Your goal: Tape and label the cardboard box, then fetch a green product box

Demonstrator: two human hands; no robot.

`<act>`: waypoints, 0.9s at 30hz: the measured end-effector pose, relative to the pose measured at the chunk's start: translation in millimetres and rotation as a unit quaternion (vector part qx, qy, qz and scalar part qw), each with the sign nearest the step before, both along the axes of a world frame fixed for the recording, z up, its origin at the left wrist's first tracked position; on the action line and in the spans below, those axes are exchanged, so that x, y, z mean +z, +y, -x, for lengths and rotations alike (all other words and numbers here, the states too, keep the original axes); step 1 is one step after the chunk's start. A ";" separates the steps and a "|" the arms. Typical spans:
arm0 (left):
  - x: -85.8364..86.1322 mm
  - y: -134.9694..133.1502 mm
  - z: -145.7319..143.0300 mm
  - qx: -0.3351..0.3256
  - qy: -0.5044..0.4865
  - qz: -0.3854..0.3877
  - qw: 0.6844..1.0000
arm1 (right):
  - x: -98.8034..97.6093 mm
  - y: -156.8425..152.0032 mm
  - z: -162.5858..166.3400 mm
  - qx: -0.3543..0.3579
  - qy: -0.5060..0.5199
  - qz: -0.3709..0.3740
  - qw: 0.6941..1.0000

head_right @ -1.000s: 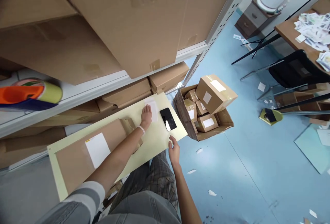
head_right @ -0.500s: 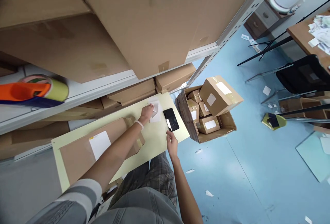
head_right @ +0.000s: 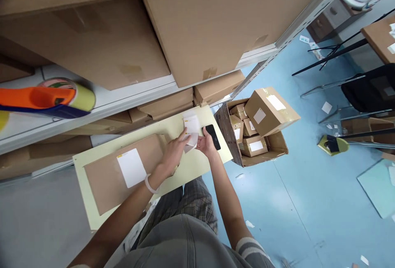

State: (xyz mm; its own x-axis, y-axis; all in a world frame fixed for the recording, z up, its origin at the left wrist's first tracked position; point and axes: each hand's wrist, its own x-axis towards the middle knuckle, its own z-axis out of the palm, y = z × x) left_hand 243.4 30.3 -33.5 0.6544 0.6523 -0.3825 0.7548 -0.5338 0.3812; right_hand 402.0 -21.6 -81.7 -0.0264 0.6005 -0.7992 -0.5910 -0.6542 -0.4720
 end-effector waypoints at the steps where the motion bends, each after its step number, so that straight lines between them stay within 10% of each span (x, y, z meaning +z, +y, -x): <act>1: 1.3 -6.2 6.0 -0.007 -0.015 0.022 1.000 | 2.8 1.6 2.9 0.008 0.013 0.000 1.000; 12: -8.5 -60.0 32.1 0.185 -0.323 0.106 0.922 | 1.6 -16.3 34.8 -0.097 0.113 0.012 0.989; 19: -12.9 -72.5 25.9 0.376 -0.296 0.111 0.871 | 6.9 -39.4 55.6 -0.118 0.048 -0.006 0.992; 27: -14.1 -78.5 37.5 0.332 -0.248 0.221 0.883 | 14.7 -64.0 58.4 -0.092 0.067 0.044 0.993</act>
State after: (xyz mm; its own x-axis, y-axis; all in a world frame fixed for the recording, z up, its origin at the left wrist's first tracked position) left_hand 205.8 -48.2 -47.7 0.3424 0.8141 -0.4691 0.5269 0.2471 0.8133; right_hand 343.6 -85.6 -67.1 -0.0329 0.5330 -0.8455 -0.7574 -0.5652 -0.3268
